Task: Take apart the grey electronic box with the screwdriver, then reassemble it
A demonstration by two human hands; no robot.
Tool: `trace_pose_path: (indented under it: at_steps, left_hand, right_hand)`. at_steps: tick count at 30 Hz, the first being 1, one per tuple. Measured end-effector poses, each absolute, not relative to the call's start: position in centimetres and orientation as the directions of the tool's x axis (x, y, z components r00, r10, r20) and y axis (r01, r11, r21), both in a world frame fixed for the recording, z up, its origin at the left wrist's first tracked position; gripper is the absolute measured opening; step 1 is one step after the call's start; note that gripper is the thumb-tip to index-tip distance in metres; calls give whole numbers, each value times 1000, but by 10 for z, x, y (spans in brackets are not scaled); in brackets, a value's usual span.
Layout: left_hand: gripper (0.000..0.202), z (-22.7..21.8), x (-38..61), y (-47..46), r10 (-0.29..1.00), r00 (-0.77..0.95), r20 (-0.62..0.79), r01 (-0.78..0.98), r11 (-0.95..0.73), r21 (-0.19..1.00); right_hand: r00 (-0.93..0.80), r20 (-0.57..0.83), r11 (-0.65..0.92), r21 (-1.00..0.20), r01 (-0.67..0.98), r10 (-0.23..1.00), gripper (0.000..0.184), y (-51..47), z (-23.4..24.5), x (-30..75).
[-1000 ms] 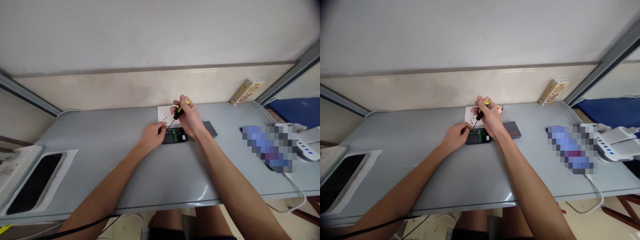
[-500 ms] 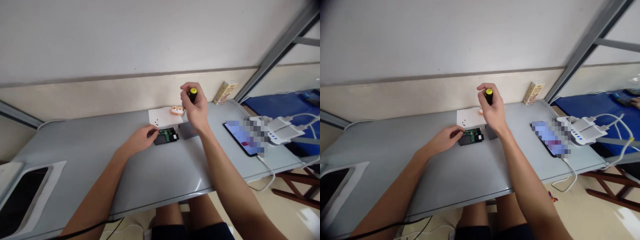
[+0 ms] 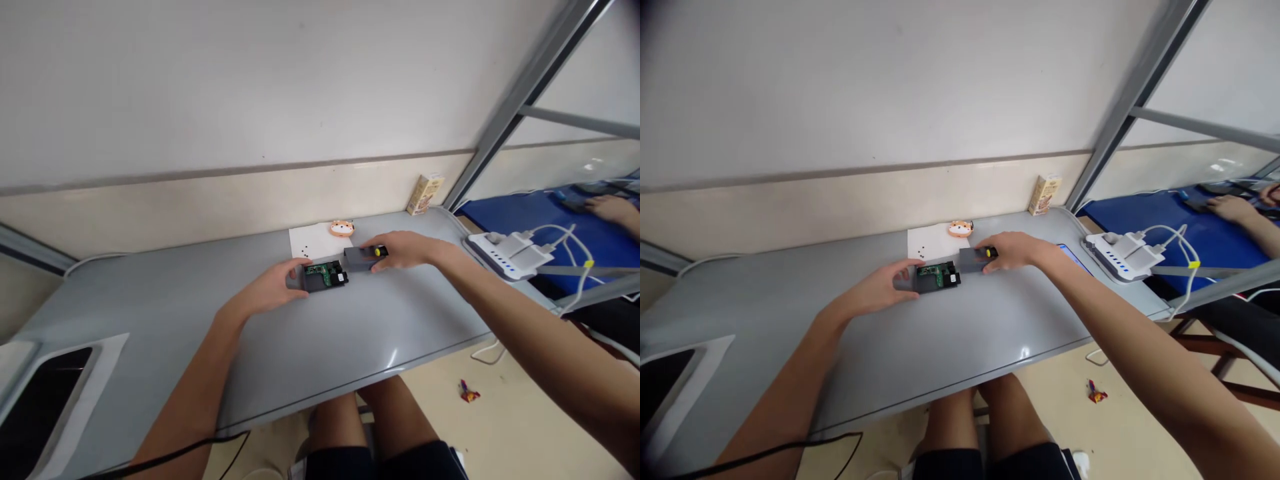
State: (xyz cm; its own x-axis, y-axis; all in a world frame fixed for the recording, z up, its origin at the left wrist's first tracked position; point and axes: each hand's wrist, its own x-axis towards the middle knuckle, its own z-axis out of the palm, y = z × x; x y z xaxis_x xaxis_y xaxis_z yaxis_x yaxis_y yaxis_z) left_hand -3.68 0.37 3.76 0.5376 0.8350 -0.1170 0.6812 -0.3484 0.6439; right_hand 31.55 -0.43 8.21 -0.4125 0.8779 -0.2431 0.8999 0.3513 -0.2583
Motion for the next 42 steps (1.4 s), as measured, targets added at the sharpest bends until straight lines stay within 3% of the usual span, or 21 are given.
trace_pose_path:
  at_steps: [4, 11, 17, 20, 21, 23, 25, 27, 29, 32, 34, 36, 39, 42]
  left_hand:
    - [71, 37, -36, 3, 846, 523, -102, 673, -337, 659]
    - [83, 31, -27, 0, 867, 496, -46, 701, -369, 611]
    - [96, 24, -18, -4, 881, 471, -35, 679, -337, 652]
    - [95, 22, -17, -4, 882, 470, -38, 675, -332, 659]
    - [94, 22, -16, -4, 883, 468, -33, 679, -336, 652]
    - [92, 22, -16, -5, 887, 461, -28, 694, -340, 634]
    - [91, 22, -15, -5, 892, 449, -41, 709, -329, 624]
    - [91, 22, -14, -6, 897, 438, -61, 718, -309, 623]
    - [90, 23, -13, -7, 899, 432, -66, 716, -298, 631]
    - [88, 25, -11, -9, 902, 427, -70, 715, -289, 637]
    - [86, 26, -9, -9, 901, 423, -97, 722, -271, 636]
    - [85, 27, -5, -9, 900, 420, -118, 728, -256, 637]
    - [88, 25, 0, -7, 901, 423, -99, 724, -269, 635]
    - [89, 21, 2, -5, 901, 428, -67, 720, -295, 629]
  right_hand:
    - [-526, -181, 469, -279, 838, 831, 61, -8, 85, 288]
    - [-561, -84, 536, -209, 818, 823, 65, -17, 57, 267]
    - [-602, -59, 541, -377, 752, 796, 64, -7, 54, 255]
    - [-608, 64, 531, -565, 632, 792, 44, -1, 63, 247]
    - [-549, 198, 532, -638, 557, 812, 34, 2, 66, 244]
    - [-228, 468, 521, -770, 369, 854, 23, 9, 71, 240]
    - [112, 535, 519, -842, 146, 837, 26, 18, 70, 240]
    - [289, 480, 513, -857, -47, 829, 29, 27, 62, 246]
    - [341, 386, 467, -862, -198, 857, 33, 34, 48, 257]
    - [361, 203, 348, -847, -402, 910, 36, 40, 26, 270]
    - [363, 56, 269, -775, -571, 930, 37, 40, 15, 271]
    - [249, -75, 133, -679, -722, 966, 36, 38, 9, 262]
    - [83, -101, -1, -638, -770, 991, 37, 31, 8, 242]
    - [97, -2, 65, -729, -682, 995, 36, 23, 13, 228]
